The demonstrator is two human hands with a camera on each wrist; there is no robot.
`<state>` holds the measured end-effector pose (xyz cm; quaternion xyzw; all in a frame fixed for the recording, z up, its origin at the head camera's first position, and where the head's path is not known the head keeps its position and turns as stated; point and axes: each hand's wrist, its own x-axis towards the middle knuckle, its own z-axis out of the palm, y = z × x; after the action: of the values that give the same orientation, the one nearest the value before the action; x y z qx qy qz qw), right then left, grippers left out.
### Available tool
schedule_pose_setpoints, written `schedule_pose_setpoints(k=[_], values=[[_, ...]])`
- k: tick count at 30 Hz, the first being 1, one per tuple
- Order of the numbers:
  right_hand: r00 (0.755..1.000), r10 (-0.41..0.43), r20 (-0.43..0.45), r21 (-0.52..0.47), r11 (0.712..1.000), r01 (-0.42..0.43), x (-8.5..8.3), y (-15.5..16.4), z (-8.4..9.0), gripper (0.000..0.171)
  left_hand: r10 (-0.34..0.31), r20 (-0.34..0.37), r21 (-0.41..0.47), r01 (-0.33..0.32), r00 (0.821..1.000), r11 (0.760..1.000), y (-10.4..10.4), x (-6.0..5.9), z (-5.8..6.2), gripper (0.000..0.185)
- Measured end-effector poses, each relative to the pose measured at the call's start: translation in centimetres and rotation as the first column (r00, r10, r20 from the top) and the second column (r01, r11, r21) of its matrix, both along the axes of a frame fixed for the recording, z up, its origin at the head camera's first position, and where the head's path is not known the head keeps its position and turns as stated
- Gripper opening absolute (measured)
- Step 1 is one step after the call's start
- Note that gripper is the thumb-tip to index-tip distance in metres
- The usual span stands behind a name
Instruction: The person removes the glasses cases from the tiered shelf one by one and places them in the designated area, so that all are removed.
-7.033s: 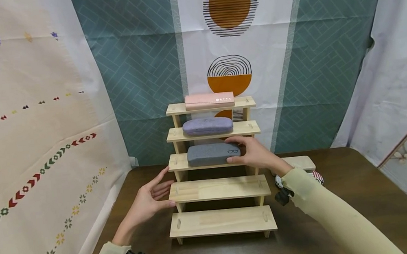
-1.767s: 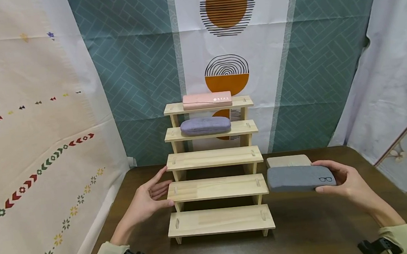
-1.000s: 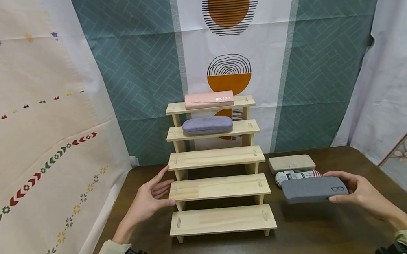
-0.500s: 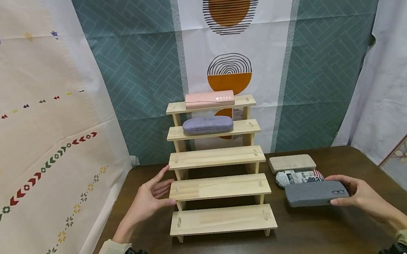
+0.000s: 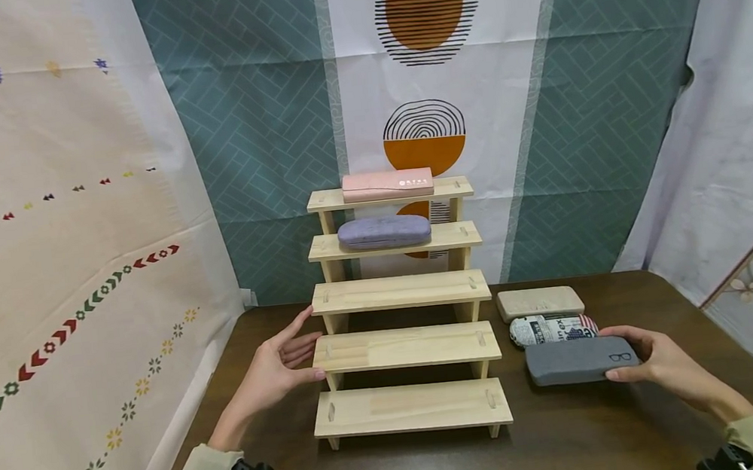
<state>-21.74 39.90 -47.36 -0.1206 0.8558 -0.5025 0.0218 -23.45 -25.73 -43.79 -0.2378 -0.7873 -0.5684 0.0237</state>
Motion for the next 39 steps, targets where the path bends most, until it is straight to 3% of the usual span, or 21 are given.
schedule_pose_setpoints(k=[22,32,39], values=[[0.999,0.014,-0.043,0.038,0.999,-0.013,-0.7,-0.1,-0.6,0.066,-0.007,-0.004,0.003,0.007,1.000,1.000,-0.1,0.0,0.0,0.109],[0.997,0.001,-0.072,0.191,0.982,0.012,-1.1,0.3,-0.9,0.070,-0.006,0.004,0.008,0.006,1.000,1.000,0.0,0.1,0.1,0.109],[0.990,0.018,-0.142,0.286,0.958,0.024,-1.3,0.4,-1.1,0.068,-0.005,-0.001,0.003,0.005,1.000,1.000,0.0,0.1,0.2,0.109]])
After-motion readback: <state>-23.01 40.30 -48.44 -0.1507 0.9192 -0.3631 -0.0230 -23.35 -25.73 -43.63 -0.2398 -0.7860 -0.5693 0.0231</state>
